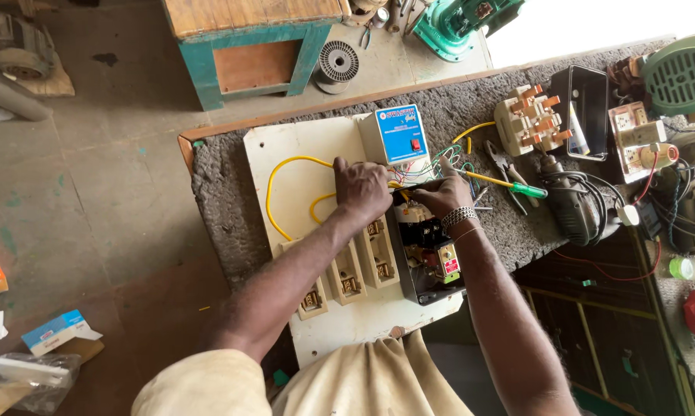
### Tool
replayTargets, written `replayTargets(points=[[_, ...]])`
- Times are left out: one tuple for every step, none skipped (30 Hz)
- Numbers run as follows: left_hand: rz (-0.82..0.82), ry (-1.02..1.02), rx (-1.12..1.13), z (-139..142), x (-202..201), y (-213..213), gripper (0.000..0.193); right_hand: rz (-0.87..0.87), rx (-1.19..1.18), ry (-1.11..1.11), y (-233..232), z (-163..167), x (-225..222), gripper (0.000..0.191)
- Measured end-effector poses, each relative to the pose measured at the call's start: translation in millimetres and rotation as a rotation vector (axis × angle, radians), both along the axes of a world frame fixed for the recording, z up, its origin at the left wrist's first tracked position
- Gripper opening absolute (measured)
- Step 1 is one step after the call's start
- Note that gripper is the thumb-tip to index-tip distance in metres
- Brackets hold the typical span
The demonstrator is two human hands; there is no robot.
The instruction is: The person connects yellow, green and white wires to the terminals of a contactor and overload relay mounted in a black enclosure on a workbench, using a screwdriver to loosen and tighten the terminal screws. They route the wires to a blue control unit on the board and press its red button, appearing to test the connections.
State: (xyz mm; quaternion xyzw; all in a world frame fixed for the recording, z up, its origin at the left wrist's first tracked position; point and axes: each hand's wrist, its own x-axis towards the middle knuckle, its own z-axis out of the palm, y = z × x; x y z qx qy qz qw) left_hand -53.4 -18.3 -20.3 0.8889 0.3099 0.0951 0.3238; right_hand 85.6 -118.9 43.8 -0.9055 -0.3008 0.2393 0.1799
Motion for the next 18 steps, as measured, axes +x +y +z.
replayTargets(points=[[0.034,-0.041,0.031,1,1,-1,0.014,0.004,-0.002,-0.004,0,1,0,0.116],[0.04,-0.023,0.037,3,3,-2,0.014,0.008,0.001,-0.008,-1,3,0,0.116],[0.041,0.003,0.049,4,1,-5,0.014,0.007,0.009,-0.004,0,4,-3,0.117],[0.036,0.027,0.05,6,-1,-9,0.014,-0.002,0.006,0.007,0,6,-5,0.117],[0.026,0.028,0.031,8,1,-11,0.016,-0.011,-0.001,0.011,0,9,-6,0.117],[0.022,0.031,0.02,10,1,-12,0.018,-0.013,0.001,0.017,1,12,-8,0.118],[0.024,0.036,0.011,11,0,-10,0.02,-0.013,0.005,0.031,1,15,-12,0.119],[0.045,0.024,0.024,12,-1,-9,0.018,-0.014,0.007,0.044,2,18,-14,0.12],[0.061,0.008,0.033,13,0,-10,0.016,-0.021,0.004,0.054,1,20,-16,0.121],[0.077,-0.007,0.044,14,1,-9,0.014,-0.023,-0.016,0.026,1,22,-17,0.117],[0.07,0.001,0.071,15,0,-12,0.017,-0.026,-0.035,0.002,1,23,-17,0.114],[0.062,0.006,0.1,15,-1,-14,0.02,-0.029,-0.052,-0.025,0,24,-18,0.111],[0.054,0.009,0.132,17,-1,-15,0.023,0.04,-0.03,-0.069,0,24,-17,0.086],[0.047,-0.016,0.137,18,-2,-16,0.023,0.109,-0.011,-0.117,0,24,-16,0.062],[0.041,-0.039,0.142,19,-4,-16,0.022,0.18,0.008,-0.163,0,24,-15,0.04],[0.038,-0.058,0.145,19,-8,-16,0.022,0.199,0.013,-0.16,-1,24,-15,0.035],[0.025,-0.013,0.102,22,-9,-14,0.019,0.219,0.022,-0.159,-1,24,-14,0.03],[0.011,0.032,0.058,25,-10,-9,0.017,0.237,0.029,-0.16,-1,25,-14,0.026]])
